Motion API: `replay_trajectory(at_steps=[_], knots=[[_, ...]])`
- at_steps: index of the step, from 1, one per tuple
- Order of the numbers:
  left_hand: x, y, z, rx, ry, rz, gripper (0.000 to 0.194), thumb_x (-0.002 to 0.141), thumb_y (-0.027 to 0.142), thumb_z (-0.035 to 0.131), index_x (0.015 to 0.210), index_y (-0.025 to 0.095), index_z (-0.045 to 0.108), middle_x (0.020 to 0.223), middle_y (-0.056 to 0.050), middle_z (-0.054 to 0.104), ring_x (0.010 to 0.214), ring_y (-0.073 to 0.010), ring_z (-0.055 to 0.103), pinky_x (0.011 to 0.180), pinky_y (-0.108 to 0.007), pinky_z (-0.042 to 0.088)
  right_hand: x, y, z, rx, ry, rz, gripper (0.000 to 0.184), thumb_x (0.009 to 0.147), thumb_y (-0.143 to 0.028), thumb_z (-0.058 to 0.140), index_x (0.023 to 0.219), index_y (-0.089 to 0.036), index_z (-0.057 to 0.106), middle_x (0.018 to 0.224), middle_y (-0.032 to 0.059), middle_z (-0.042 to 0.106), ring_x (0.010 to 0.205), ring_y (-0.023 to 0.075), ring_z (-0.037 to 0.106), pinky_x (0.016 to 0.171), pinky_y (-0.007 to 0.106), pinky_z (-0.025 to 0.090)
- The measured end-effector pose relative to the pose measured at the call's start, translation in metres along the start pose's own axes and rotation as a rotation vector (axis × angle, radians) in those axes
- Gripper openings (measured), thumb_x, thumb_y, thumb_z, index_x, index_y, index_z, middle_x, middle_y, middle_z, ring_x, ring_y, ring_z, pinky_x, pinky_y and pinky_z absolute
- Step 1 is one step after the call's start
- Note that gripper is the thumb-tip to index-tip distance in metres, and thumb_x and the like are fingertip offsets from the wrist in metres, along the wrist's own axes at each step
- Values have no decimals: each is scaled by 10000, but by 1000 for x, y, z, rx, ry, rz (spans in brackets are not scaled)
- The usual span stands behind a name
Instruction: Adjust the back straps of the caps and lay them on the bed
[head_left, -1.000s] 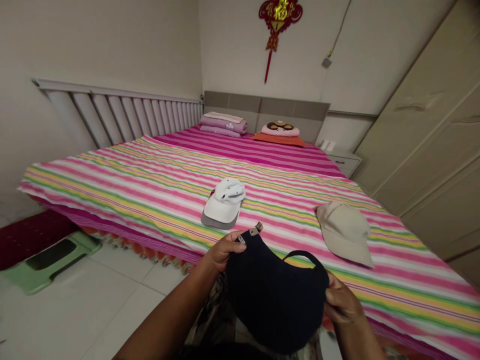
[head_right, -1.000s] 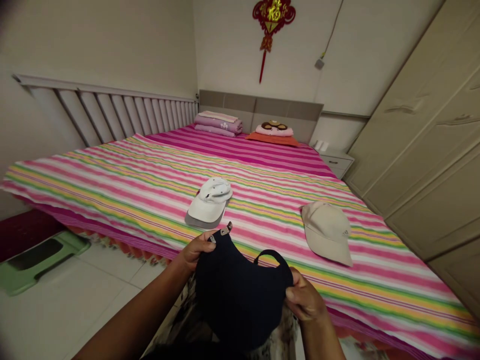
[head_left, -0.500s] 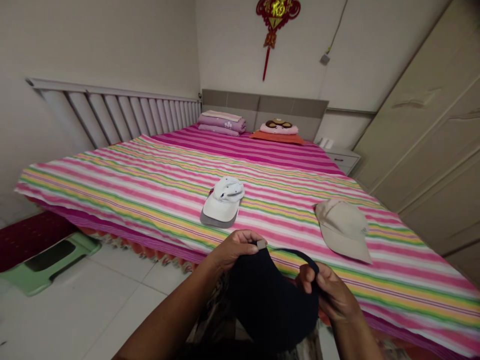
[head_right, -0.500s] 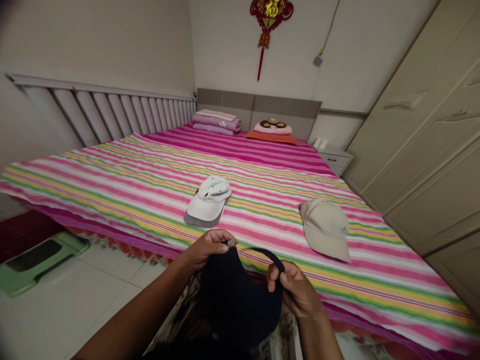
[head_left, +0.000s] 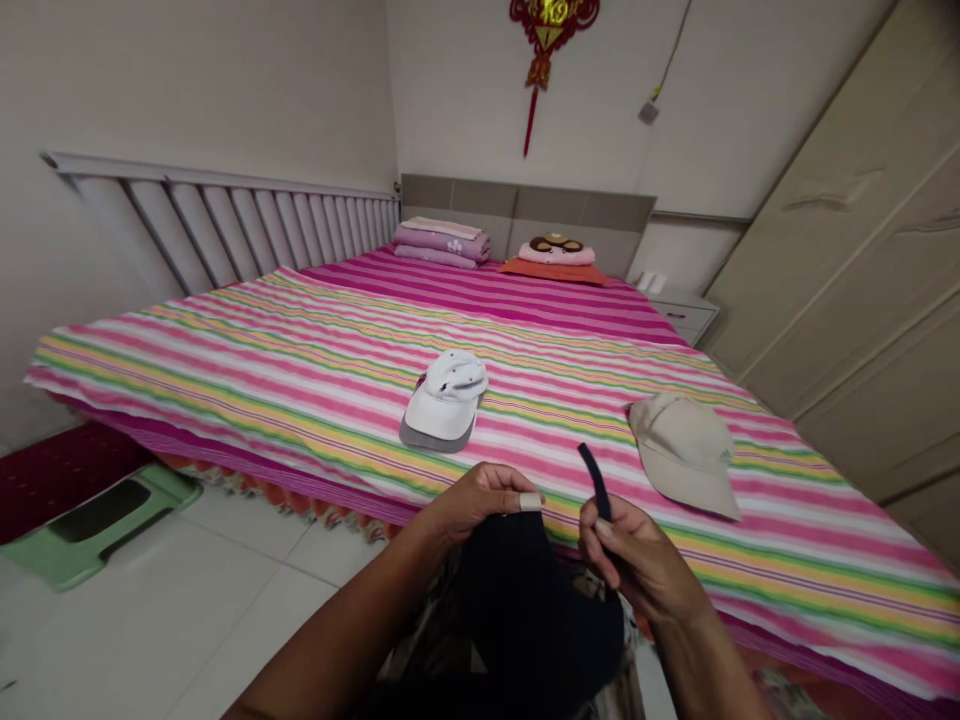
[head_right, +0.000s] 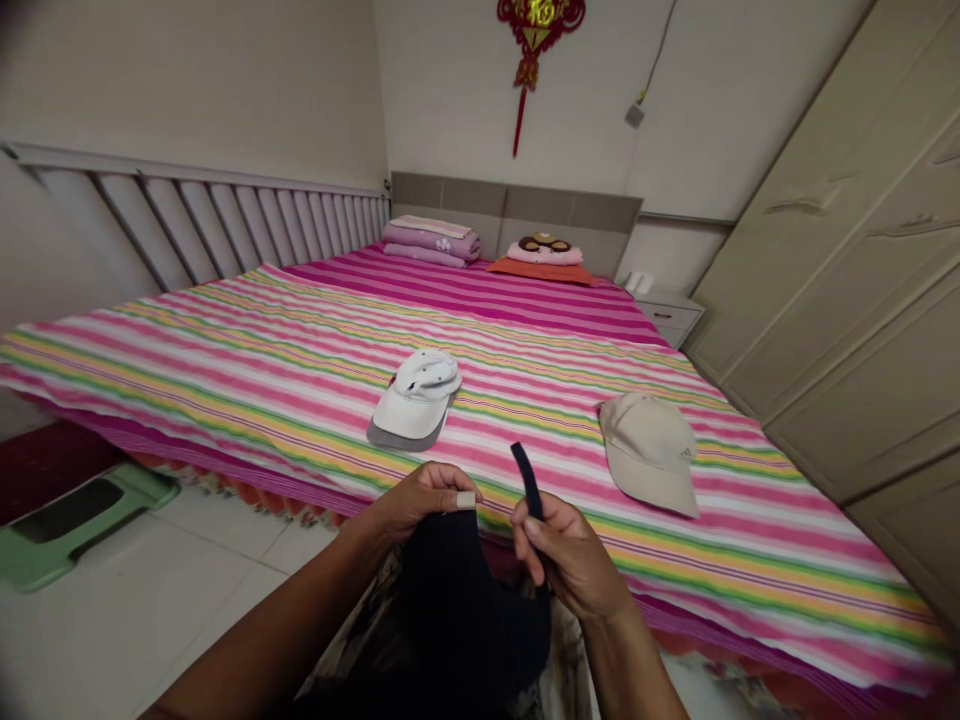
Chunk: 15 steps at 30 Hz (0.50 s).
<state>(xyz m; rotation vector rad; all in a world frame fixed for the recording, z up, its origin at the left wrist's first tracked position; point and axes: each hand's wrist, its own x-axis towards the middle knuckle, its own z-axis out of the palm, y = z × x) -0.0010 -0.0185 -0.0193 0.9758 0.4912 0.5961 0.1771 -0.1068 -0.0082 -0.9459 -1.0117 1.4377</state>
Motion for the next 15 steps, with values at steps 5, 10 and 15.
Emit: replay_trajectory(at_steps=[5,10,15], knots=[[2,-3,3,-26,-57,6,256,549,239,742,738,90,654,611,-27,628,504,-75,536,520,-180,392,10,-3,28,-247,84,10,268,662,-349,679,799,-182,520,511,-69,463,373,37,320,355,164,213],[5,-7,1,-70,-122,50,325,518,219,754,776,108,591,639,-13,604,512,-77,524,510,-180,378,13,0,37,-309,129,-68,308,650,-360,677,843,-189,508,613,-55,492,421,49,360,377,180,263],[3,-7,2,-6,-95,124,283,546,225,735,740,122,556,636,12,564,520,-51,482,520,-163,346,13,4,34,-342,190,-44,251,671,-365,656,799,-186,534,528,-80,435,386,47,331,371,191,248]])
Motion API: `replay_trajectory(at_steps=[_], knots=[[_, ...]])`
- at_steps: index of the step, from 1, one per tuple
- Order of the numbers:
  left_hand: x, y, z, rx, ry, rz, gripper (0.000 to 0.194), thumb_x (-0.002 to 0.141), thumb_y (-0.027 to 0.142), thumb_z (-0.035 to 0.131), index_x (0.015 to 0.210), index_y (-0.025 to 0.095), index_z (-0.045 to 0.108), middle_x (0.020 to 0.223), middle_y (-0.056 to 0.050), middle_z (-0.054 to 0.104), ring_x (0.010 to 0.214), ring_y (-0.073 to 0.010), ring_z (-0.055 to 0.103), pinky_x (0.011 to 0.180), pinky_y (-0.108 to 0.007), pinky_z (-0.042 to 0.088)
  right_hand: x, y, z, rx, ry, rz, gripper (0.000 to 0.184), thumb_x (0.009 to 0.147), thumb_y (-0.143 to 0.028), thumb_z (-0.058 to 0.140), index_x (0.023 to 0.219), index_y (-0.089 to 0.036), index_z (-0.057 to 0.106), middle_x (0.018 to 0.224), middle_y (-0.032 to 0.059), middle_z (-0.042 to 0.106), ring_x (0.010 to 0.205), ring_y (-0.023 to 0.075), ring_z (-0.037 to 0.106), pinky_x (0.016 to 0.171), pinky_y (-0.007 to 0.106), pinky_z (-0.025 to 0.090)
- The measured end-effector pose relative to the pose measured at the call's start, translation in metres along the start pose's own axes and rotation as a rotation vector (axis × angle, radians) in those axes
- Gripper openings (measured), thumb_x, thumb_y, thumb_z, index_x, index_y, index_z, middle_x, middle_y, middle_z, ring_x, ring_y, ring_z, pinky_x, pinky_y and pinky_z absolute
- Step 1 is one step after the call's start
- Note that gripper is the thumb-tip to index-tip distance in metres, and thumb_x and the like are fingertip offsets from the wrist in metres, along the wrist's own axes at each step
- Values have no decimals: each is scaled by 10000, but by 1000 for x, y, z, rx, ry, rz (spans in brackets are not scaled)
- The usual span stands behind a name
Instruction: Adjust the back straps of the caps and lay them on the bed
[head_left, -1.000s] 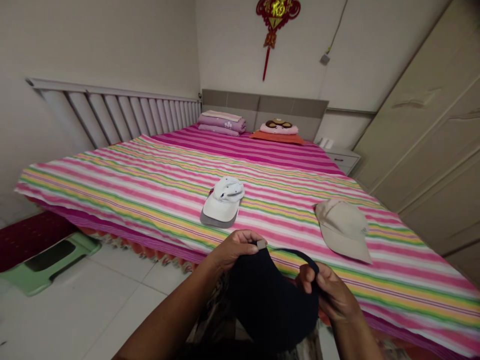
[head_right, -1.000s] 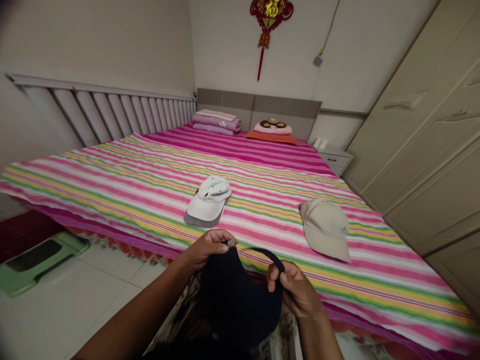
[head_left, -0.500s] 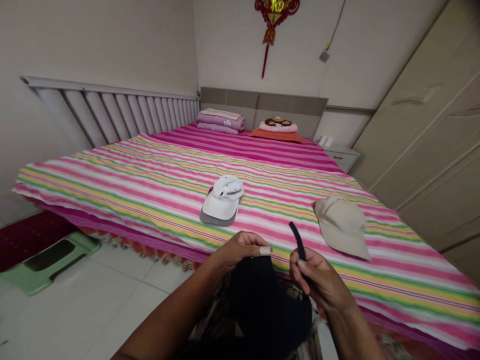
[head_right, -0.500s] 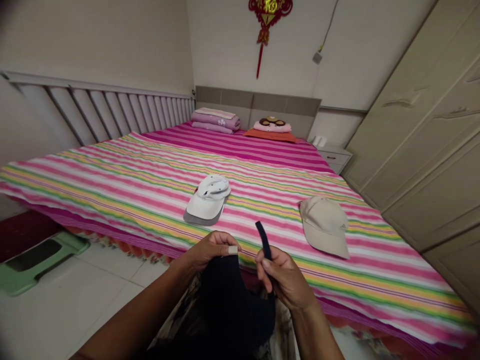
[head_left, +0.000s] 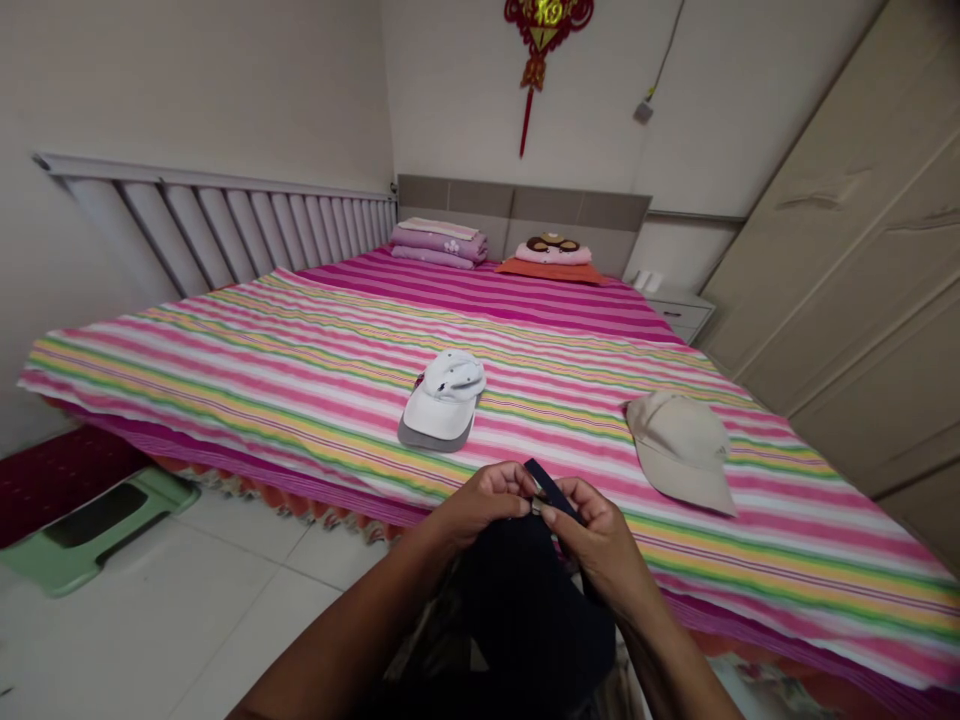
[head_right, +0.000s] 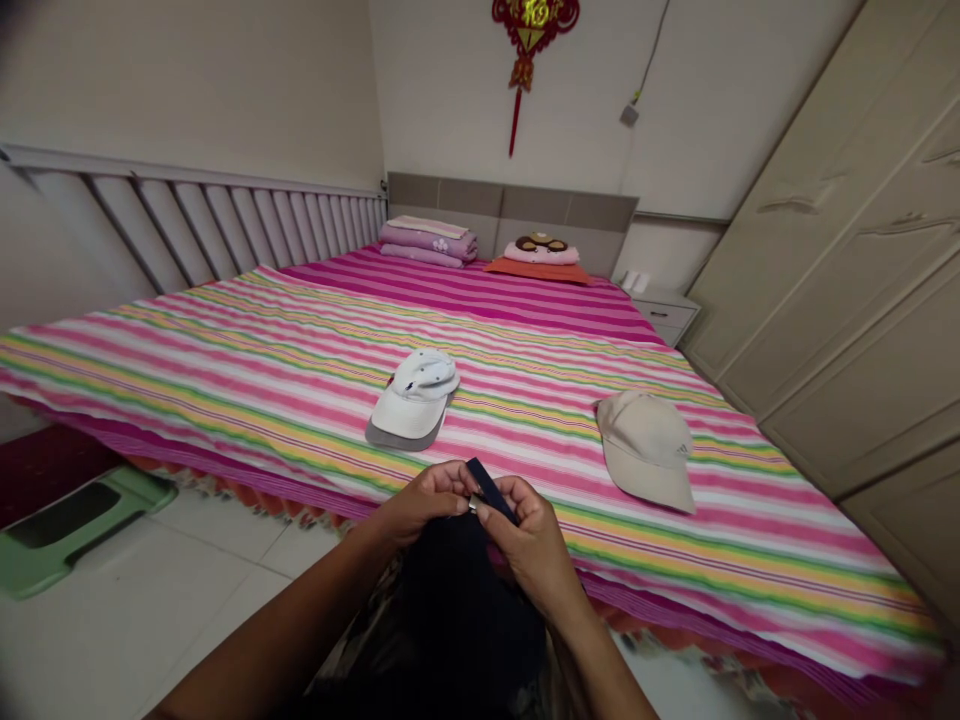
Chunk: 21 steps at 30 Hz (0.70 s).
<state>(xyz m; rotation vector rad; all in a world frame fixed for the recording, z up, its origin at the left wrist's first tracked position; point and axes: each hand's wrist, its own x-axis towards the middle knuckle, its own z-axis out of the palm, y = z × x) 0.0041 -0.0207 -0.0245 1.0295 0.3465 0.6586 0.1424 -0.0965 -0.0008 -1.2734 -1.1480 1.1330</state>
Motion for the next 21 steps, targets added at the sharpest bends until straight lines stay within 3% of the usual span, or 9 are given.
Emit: replay_trajectory(at_steps=[3,9,14,21], knots=[[-2,1,3,86,-28,56,320,528,241,749,756,122,559,711,-6,577,615,-78,518,587,-188,376,0,0,1,16,30,-4,247,662,-364,662,779,-187,536,533,-76,455,384,47,332,366,194,241],[-3,-2,5,241,93,127,286,551,226,743,730,130,541,672,-7,595,619,-100,548,612,-224,401,-1,3,3,107,11,7,253,676,-385,650,783,-183,541,560,-64,506,353,27,275,350,189,179],[-5,-7,0,39,129,172,277,552,191,740,771,128,582,719,-24,625,674,-107,570,655,-217,398,-1,9,1,207,24,-23,275,791,-419,519,681,-168,517,565,-40,535,348,18,279,384,197,172],[-3,-7,1,-327,105,132,309,502,213,763,751,122,603,607,0,596,567,-100,566,598,-211,419,-4,7,2,380,48,113,304,668,-394,662,588,-172,471,363,-102,323,332,24,178,378,202,100]])
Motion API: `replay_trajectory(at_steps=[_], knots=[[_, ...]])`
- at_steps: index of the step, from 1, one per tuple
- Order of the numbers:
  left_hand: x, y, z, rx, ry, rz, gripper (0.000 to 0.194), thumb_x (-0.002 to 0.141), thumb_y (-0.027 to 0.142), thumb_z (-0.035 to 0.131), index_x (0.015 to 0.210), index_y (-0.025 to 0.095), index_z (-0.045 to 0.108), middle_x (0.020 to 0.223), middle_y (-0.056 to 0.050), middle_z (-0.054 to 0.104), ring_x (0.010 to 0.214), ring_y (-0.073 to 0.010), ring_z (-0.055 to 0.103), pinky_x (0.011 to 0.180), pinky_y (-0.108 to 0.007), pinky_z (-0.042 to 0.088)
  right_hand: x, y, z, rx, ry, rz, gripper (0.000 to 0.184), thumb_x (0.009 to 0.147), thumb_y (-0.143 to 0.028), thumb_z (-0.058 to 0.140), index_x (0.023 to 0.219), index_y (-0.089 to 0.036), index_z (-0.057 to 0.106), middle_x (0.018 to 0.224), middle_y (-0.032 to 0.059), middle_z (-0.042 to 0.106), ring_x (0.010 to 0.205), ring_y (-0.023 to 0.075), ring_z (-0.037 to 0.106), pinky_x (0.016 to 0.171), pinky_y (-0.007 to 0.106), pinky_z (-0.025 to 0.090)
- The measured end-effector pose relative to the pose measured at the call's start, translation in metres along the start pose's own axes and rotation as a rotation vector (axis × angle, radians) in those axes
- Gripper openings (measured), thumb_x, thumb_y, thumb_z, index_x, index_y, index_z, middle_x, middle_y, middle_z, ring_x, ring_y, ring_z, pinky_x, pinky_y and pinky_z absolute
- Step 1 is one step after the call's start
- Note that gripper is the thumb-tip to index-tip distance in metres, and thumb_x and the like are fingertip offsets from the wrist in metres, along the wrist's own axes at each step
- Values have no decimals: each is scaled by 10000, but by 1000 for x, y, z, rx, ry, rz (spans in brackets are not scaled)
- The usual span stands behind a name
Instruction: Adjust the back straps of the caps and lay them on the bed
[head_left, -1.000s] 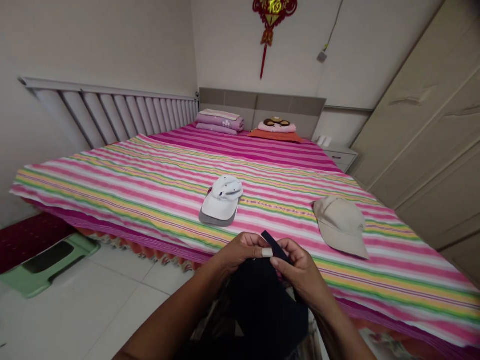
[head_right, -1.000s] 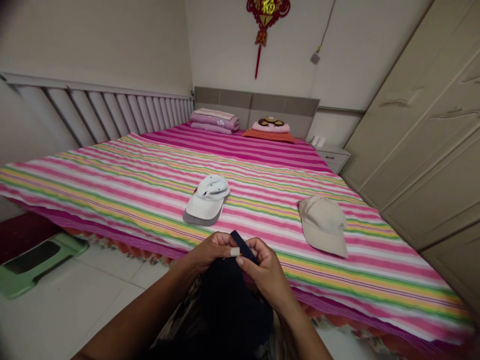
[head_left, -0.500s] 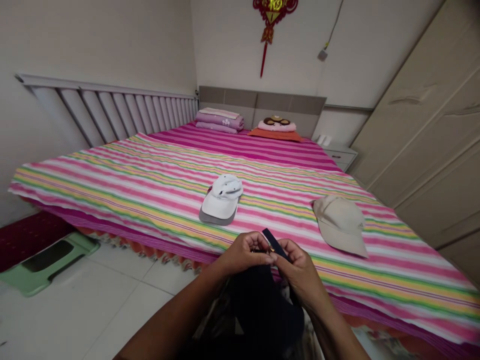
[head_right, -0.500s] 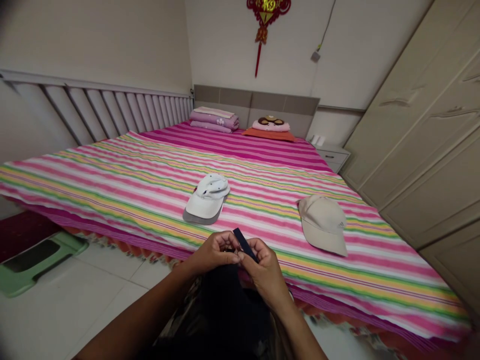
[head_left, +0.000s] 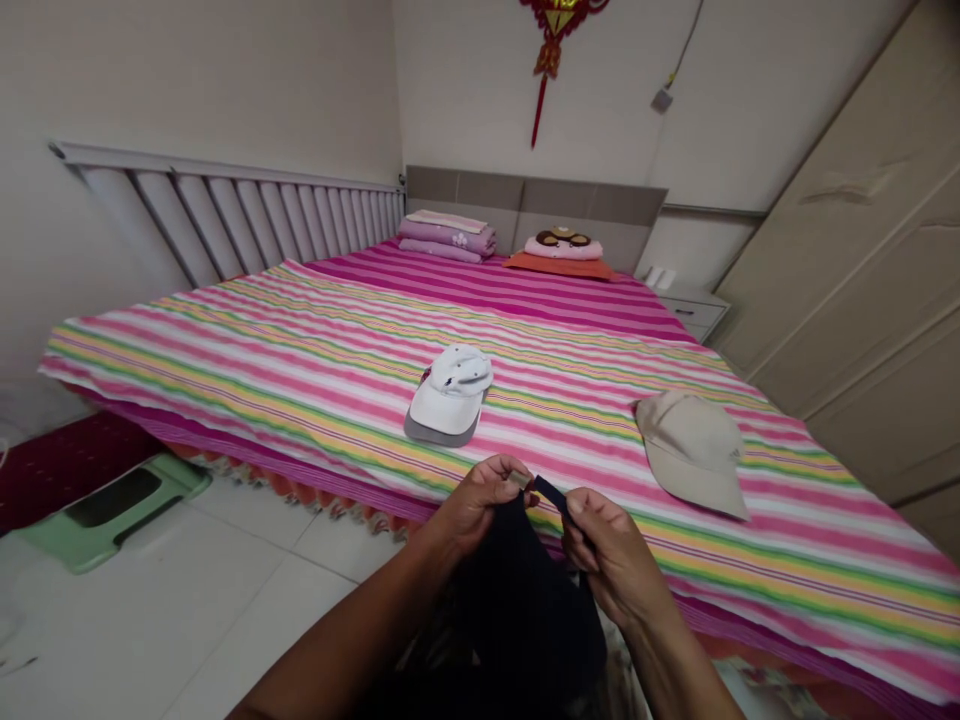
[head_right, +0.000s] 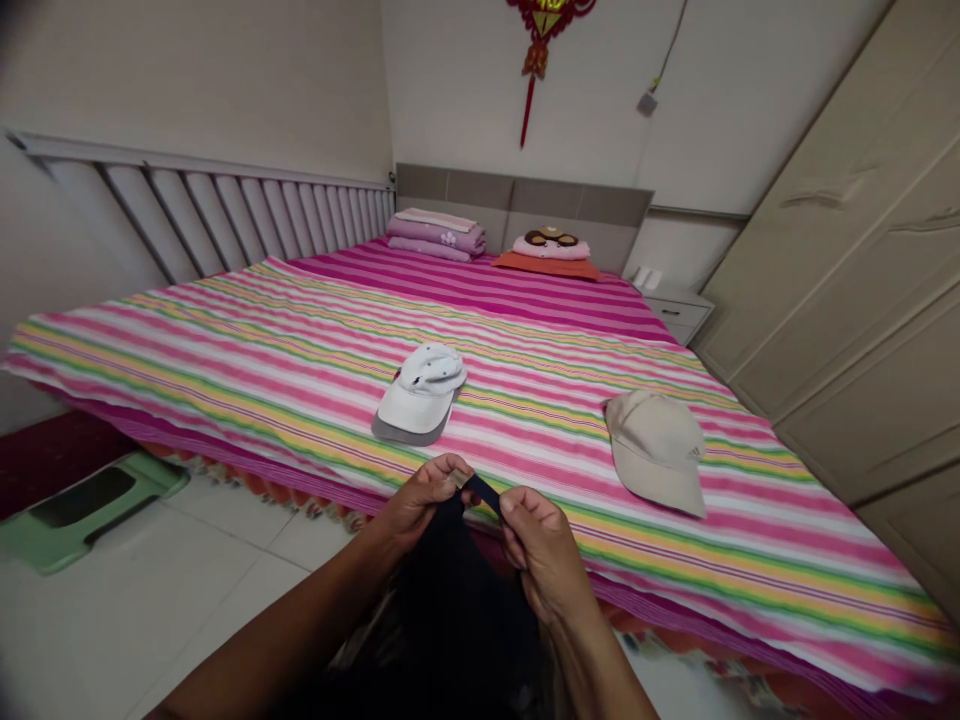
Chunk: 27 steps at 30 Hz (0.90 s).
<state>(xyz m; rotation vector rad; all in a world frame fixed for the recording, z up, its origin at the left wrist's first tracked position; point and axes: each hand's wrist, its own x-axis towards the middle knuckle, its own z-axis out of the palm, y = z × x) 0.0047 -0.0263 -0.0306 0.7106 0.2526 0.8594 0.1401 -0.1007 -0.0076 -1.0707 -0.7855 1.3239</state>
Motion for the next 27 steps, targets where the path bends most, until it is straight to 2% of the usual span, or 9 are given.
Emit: replay_trajectory(at_steps=[3,8,19,27], knots=[[1,-2,0,-69,-12,-23,331,473,213,779,741,127,605,641,8,598,551,-87,560,580,-206,433,0,1,1,19,-8,18,315,627,-387,694,585,-174,467,357,-110,303,332,23,171,377,200,94],[2,-8,-1,-135,-6,-16,330,458,208,785,720,144,594,715,17,609,566,-89,568,559,-208,441,1,4,0,58,-18,54,325,637,-382,685,577,-179,438,360,-114,286,332,23,153,367,195,89],[-2,-14,-1,-71,8,-68,316,508,262,761,735,143,575,639,19,558,540,-76,526,538,-191,376,-1,8,4,78,-22,104,327,649,-383,674,592,-179,425,403,-114,284,341,21,152,372,196,96],[-4,-14,0,-67,-17,-30,304,506,216,759,742,156,577,632,31,548,581,-75,523,602,-199,364,-3,13,5,74,13,113,322,648,-386,668,599,-175,429,409,-113,304,325,13,163,362,186,97]])
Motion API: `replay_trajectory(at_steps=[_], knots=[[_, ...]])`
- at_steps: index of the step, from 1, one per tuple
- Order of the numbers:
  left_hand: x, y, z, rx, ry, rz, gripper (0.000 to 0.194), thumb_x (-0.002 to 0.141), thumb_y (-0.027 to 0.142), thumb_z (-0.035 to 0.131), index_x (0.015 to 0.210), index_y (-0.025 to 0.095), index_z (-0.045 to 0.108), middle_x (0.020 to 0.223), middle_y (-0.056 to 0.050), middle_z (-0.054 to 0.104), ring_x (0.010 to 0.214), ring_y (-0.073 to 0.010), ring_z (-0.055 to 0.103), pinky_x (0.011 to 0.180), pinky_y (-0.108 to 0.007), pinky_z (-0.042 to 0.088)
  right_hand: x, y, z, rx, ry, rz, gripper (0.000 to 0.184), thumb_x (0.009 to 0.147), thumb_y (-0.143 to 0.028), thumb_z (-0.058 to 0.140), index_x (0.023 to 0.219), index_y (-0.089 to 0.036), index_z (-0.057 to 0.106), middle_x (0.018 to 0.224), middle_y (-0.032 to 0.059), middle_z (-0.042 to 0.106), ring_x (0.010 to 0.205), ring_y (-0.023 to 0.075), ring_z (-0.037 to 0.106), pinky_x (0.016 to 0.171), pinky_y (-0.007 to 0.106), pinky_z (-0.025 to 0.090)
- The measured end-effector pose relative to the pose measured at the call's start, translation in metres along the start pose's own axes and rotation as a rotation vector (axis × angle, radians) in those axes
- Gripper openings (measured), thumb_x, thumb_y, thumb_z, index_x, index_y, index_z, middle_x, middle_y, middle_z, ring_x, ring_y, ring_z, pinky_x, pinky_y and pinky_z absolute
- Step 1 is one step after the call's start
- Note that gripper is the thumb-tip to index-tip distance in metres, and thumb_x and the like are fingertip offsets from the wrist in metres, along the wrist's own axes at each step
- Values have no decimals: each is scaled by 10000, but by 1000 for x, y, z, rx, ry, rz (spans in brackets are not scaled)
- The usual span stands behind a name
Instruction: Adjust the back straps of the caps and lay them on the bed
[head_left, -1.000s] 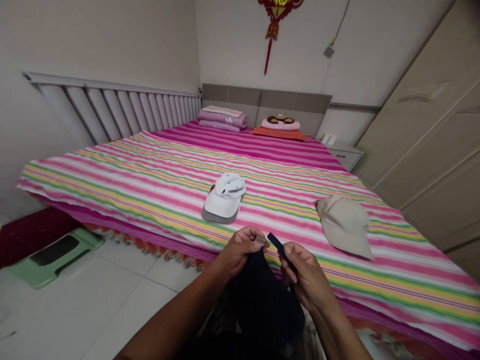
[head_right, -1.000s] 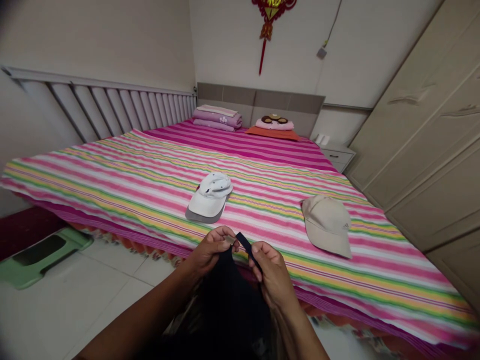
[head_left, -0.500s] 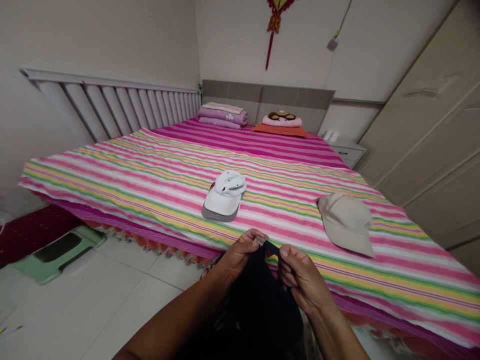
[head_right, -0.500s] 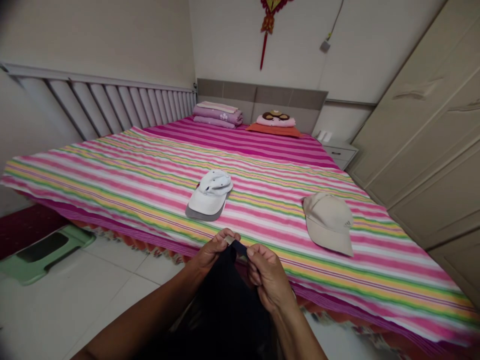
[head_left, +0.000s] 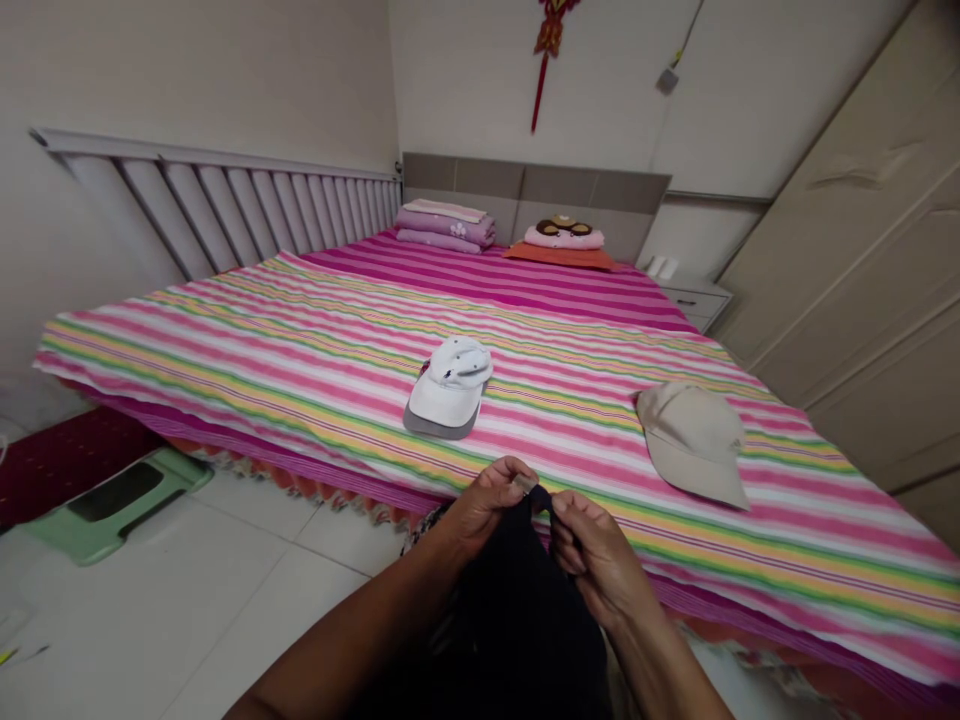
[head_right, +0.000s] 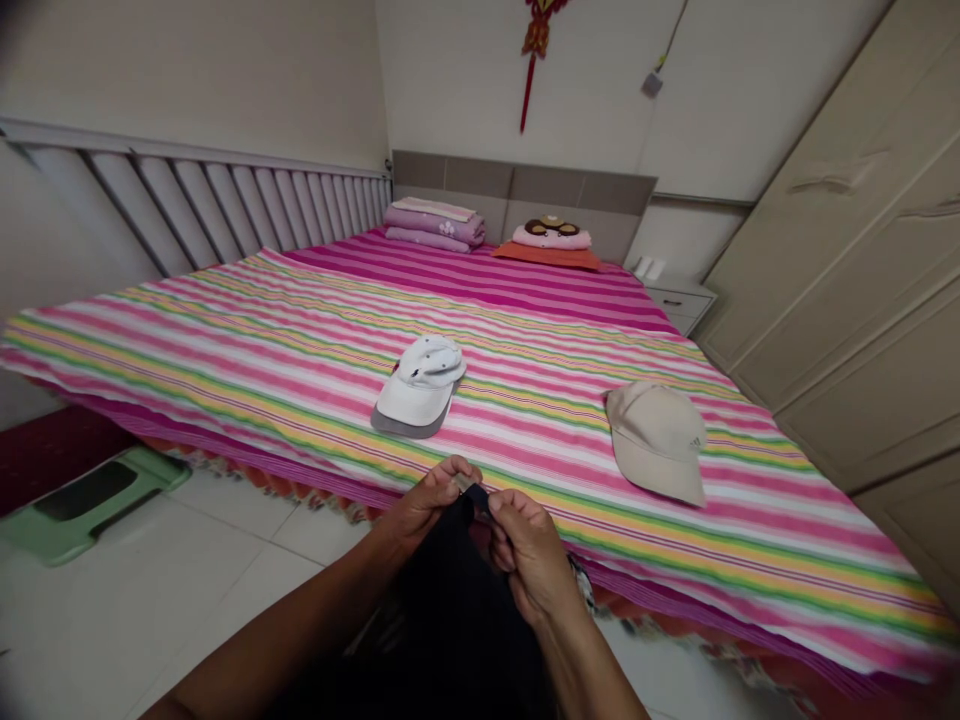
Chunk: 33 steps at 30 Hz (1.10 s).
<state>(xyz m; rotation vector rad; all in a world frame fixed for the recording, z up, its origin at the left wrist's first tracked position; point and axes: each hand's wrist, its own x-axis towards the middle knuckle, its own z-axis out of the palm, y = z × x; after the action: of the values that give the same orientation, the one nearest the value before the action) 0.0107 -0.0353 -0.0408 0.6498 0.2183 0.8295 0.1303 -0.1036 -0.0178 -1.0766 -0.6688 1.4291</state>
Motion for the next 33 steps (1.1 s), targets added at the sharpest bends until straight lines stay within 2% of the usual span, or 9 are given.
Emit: replay_trajectory(at_steps=[4,7,15,21,27,30,33], knots=[[-2,0,1,49,3,23,293,518,220,753,746,153,581,620,20,563,583,-91,527,622,-222,366,-1,2,2,-35,21,-19,307,665,-385,650,597,-177,434,399,-106,336,318,19,183,363,184,128],[-2,-1,1,61,26,24,304,507,215,759,748,151,585,631,19,570,580,-90,523,613,-222,362,-1,2,3,-139,38,-53,298,678,-401,634,587,-173,466,378,-92,366,320,30,216,364,189,148],[-4,-2,3,69,94,33,351,471,180,770,775,146,597,682,1,614,614,-104,551,638,-236,387,2,0,2,-284,96,-63,319,569,-415,711,567,-156,524,447,-49,482,353,51,342,371,188,225],[-5,-8,0,121,101,95,309,484,178,768,742,132,603,686,-22,642,649,-117,573,670,-246,400,2,7,-1,-212,49,-63,308,623,-378,687,538,-150,498,446,-55,470,357,38,324,385,180,212],[-7,-11,-5,206,88,93,308,495,163,767,749,128,597,710,-24,636,672,-113,569,679,-244,406,2,7,-4,-245,43,-54,308,619,-366,691,520,-148,498,420,-61,450,345,31,274,383,191,152],[-8,-9,-7,276,71,94,307,517,159,758,773,128,591,705,-21,624,679,-114,563,676,-248,408,1,4,-6,-237,-27,-20,328,622,-399,687,517,-147,504,379,-68,416,333,31,253,382,197,155],[-8,-8,-8,320,68,109,329,529,161,754,814,134,590,718,-19,616,710,-120,560,701,-259,405,0,3,-6,-132,-106,22,322,638,-403,682,565,-153,494,382,-76,413,325,22,225,372,187,152]])
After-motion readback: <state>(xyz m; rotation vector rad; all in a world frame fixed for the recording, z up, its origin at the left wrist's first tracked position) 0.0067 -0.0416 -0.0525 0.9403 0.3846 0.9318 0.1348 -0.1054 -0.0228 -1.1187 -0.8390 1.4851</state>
